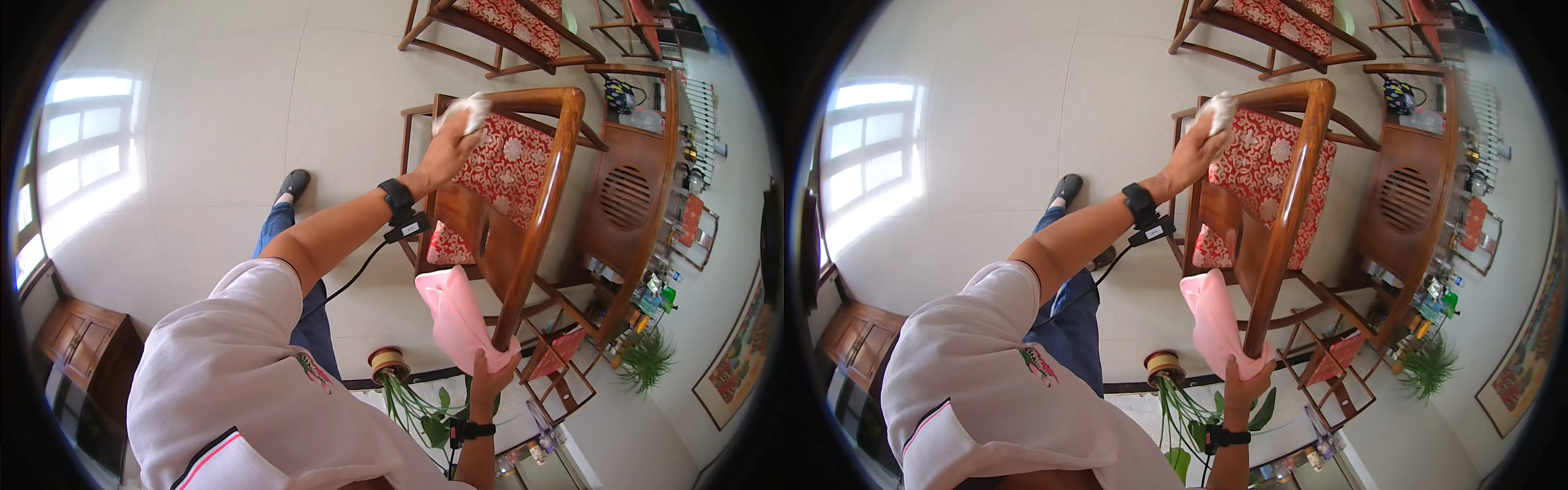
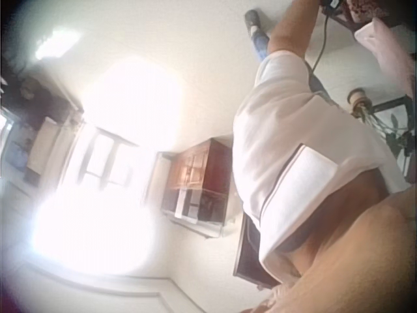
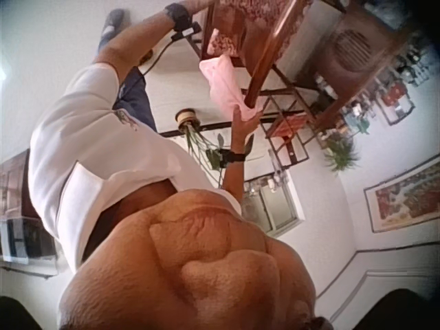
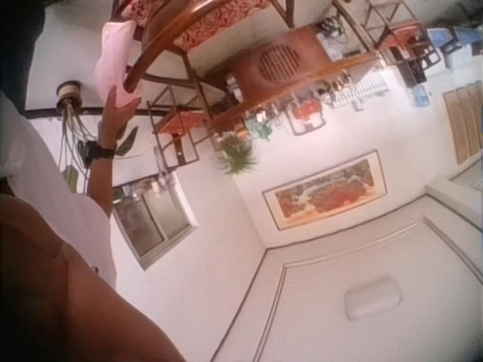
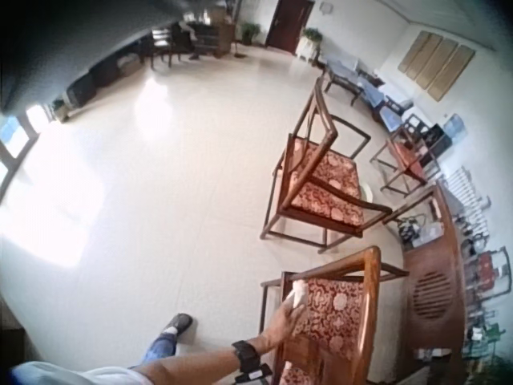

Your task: The person wrings a cloth in a bucket of water and then wipes the wooden frames and legs of several chairs one by one.

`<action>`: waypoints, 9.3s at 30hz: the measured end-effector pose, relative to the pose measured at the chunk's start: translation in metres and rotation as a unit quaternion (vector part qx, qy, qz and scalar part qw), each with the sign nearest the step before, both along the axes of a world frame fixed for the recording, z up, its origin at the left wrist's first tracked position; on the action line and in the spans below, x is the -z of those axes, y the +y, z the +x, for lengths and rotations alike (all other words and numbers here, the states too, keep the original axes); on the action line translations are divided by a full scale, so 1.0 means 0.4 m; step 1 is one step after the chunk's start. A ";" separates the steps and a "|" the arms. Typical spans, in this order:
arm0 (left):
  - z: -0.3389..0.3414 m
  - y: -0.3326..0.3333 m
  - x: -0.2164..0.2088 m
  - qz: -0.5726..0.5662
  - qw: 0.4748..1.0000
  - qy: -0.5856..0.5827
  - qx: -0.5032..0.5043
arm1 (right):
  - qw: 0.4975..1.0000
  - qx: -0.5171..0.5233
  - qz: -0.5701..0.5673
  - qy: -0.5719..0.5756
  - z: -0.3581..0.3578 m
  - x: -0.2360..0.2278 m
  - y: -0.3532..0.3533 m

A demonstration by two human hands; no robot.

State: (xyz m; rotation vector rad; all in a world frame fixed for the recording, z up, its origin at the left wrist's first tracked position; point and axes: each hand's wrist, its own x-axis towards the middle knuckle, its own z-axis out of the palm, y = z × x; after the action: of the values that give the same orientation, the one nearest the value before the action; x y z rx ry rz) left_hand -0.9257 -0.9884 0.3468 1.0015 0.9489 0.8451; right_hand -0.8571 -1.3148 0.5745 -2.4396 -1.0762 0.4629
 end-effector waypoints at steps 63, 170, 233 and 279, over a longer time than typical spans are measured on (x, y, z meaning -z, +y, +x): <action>-0.030 0.379 0.414 0.248 0.778 0.498 0.293 | 0.992 0.009 -0.106 -0.075 0.011 0.003 0.034; -0.050 0.080 -0.469 0.237 0.816 0.184 0.494 | 0.847 0.326 0.333 0.256 -0.122 -0.077 0.138; 0.062 -0.732 0.496 0.619 0.632 0.105 0.454 | 0.894 0.336 0.283 0.084 -0.104 1.125 -0.427; 0.008 -0.714 0.619 0.778 0.558 -0.114 0.265 | 0.822 0.196 0.487 -0.220 0.089 1.281 -0.333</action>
State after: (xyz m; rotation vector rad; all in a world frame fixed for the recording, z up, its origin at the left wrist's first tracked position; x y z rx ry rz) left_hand -0.9226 -1.2741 0.0991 2.4125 -0.7172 1.1539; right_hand -0.8213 -1.4478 0.0622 -1.7290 -0.6526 -0.6802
